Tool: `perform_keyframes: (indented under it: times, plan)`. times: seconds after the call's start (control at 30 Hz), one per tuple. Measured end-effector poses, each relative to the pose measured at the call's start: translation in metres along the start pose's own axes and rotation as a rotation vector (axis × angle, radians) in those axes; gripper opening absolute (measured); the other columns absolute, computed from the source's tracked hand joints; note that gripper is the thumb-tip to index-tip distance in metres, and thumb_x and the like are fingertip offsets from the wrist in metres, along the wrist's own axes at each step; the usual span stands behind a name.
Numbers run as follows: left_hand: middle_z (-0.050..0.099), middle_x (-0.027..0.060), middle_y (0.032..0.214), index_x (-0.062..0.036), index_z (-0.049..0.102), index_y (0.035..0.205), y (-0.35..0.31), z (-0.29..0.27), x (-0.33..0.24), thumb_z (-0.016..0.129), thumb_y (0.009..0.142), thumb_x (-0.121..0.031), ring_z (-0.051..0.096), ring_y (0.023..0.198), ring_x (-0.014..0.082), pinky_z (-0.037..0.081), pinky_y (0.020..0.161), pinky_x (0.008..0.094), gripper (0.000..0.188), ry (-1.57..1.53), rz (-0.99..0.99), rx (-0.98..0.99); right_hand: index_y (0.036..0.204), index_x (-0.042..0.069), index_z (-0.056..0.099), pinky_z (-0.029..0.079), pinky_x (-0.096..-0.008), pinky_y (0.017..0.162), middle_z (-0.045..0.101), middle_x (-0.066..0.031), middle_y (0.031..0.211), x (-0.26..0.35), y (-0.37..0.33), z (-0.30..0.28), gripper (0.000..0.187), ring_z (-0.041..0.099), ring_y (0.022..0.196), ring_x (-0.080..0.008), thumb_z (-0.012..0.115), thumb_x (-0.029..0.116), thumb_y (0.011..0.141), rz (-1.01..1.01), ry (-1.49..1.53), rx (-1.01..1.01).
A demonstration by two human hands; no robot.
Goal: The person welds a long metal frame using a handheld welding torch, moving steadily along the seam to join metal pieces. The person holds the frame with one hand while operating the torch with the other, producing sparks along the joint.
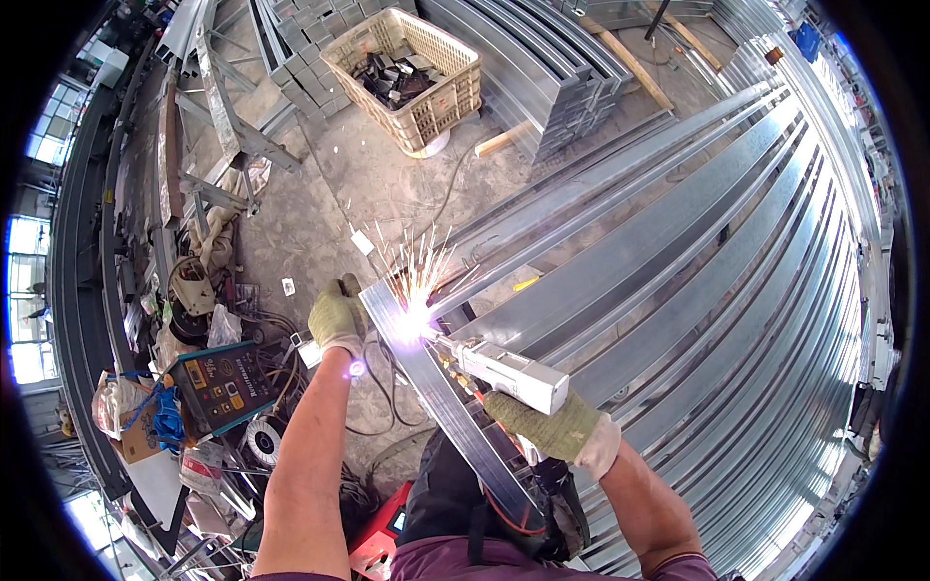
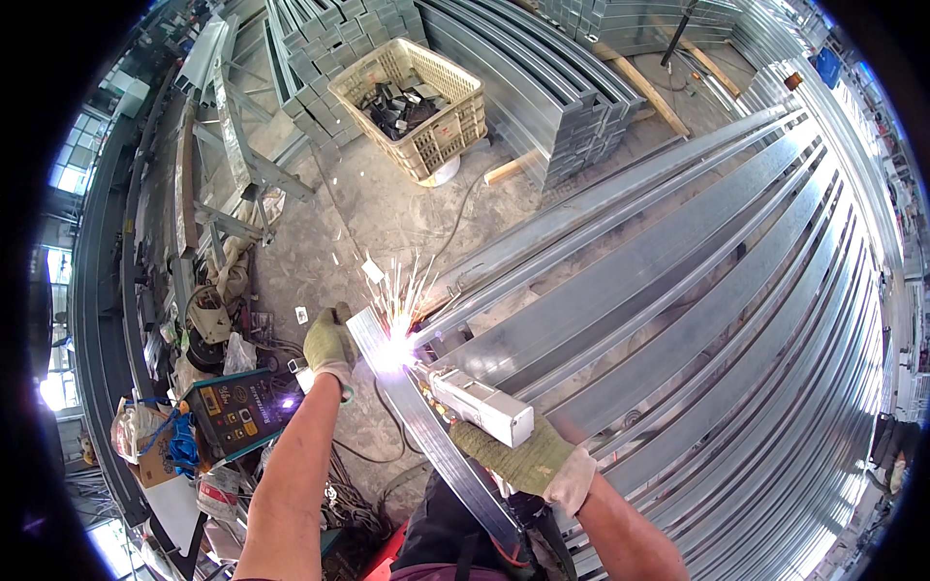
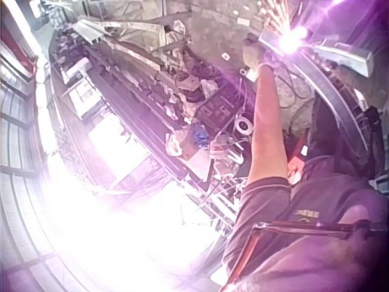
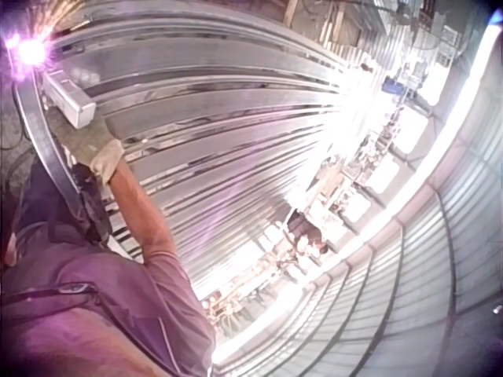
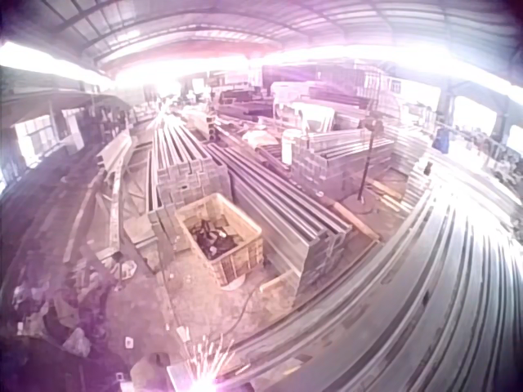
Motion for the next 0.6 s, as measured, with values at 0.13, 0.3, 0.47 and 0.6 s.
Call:
perform_keyframes:
  times: [0.13, 0.3, 0.47, 0.6]
  plan:
    - [0.073, 0.0272, 0.092, -0.003, 0.075, 0.093, 0.0, 0.0, 0.0, 0.051, 0.103, -0.046, 0.07, 0.094, 0.0475, 0.053, 0.081, 0.0538, 0.05, -0.009, 0.002, 0.002, 0.155, 0.005, 0.043, 0.052, -0.0285, 0.08, 0.058, -0.0073, 0.118, -0.004, 0.011, -0.007, 0.065, 0.055, 0.099, -0.012, 0.071, 0.026, 0.1, -0.191, -0.052, -0.145]
    - [0.073, 0.0275, 0.091, -0.0034, 0.075, 0.093, -0.001, -0.002, -0.002, 0.051, 0.103, -0.045, 0.07, 0.093, 0.048, 0.053, 0.081, 0.0542, 0.049, -0.015, 0.017, -0.026, 0.149, 0.008, 0.055, 0.052, -0.0263, 0.062, 0.069, 0.001, 0.093, -0.003, 0.011, -0.009, 0.056, 0.059, 0.073, -0.0054, 0.074, 0.025, 0.1, -0.151, 0.067, -0.138]
    - [0.073, 0.0271, 0.092, -0.0038, 0.075, 0.093, -0.001, -0.001, -0.001, 0.051, 0.103, -0.045, 0.07, 0.093, 0.0482, 0.053, 0.081, 0.0544, 0.049, -0.011, 0.002, -0.015, 0.152, 0.006, 0.052, 0.051, -0.0263, 0.099, 0.069, -0.0067, 0.134, 0.023, 0.001, -0.003, 0.056, 0.059, 0.115, -0.0074, 0.071, 0.019, 0.101, -0.247, -0.293, -0.113]
    - [0.073, 0.0268, 0.093, -0.0035, 0.075, 0.093, 0.001, 0.002, 0.003, 0.05, 0.103, -0.045, 0.07, 0.093, 0.048, 0.053, 0.082, 0.0543, 0.05, 0.007, -0.008, -0.012, 0.151, 0.007, 0.053, 0.051, -0.0259, 0.084, 0.07, -0.0033, 0.119, 0.027, 0.0, -0.001, 0.056, 0.059, 0.098, -0.0069, 0.072, 0.02, 0.101, -0.18, -0.231, -0.133]
Point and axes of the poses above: each hand's wrist, its own y-axis towards the middle knuckle, its own z-axis out of the palm, x = y × z, the point moved 9 cm from there along y, towards the middle knuckle
